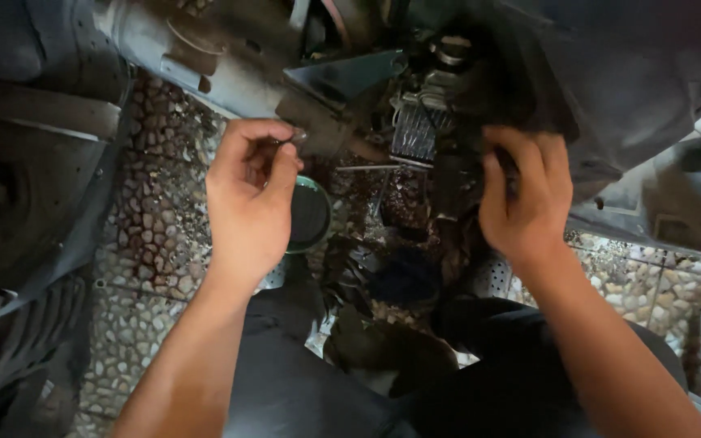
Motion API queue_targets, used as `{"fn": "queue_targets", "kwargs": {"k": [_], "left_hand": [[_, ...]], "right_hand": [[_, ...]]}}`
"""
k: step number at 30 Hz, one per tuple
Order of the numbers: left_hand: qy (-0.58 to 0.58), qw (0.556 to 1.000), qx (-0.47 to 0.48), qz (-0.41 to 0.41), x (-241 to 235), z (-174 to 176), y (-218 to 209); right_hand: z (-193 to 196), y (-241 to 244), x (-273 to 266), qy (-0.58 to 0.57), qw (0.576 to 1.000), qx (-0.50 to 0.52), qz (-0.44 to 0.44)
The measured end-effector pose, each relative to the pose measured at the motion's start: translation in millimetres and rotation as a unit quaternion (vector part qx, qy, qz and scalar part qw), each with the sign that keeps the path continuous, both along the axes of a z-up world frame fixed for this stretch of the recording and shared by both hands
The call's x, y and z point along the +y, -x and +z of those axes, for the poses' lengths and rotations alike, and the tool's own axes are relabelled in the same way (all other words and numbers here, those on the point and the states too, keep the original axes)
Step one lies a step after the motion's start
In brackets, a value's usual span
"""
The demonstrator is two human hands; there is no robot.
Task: The person sits on the floor and uses a wrench to loosen and remove a bolt from the motorcycle engine. They then handle the small metal bolt and a washer with their hands, inspecting the parts over a green container placed on the floor.
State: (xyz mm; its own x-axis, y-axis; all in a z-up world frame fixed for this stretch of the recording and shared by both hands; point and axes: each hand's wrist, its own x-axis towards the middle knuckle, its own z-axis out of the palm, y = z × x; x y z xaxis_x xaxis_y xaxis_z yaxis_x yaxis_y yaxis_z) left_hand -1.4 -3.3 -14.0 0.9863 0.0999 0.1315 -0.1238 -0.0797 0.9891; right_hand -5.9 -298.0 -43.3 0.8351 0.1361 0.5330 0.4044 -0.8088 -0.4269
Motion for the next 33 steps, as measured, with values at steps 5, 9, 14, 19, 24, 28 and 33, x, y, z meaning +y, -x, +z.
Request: {"fn": "queue_targets", "kwargs": {"k": [5,9,14,19,24,28,33], "left_hand": [[-0.001,1.0,0.006,0.007,0,2,-1],[-0.023,0.999,-0.04,-0.001,2,1,-3],[-0.066,0.995,-0.072,0.004,10,-5,-11],[-0.1,0.991,-0.091,0.022,15,-7,-8],[-0.062,0.988,-0.137,0.018,16,-13,-5],[-0.069,0.988,-0.135,0.044,12,-10,-1],[-0.09,0.987,-0.13,0.022,11,-16,-1]], "right_hand": [[-6,25,-7,-0.063,0.993,-0.068,0.074],[-5,38,-12,-0.146,0.976,-0.047,0.157],[0,64,15,-0.124,0.969,0.064,0.203],[-38,82,62,-0.015,0.953,0.185,0.241],[-172,78,68,0.056,0.896,0.429,0.105],[-389,76,0,0.102,0.932,0.329,0.112],[-507,139,-28,-0.234,0.799,0.522,-0.184]]}}
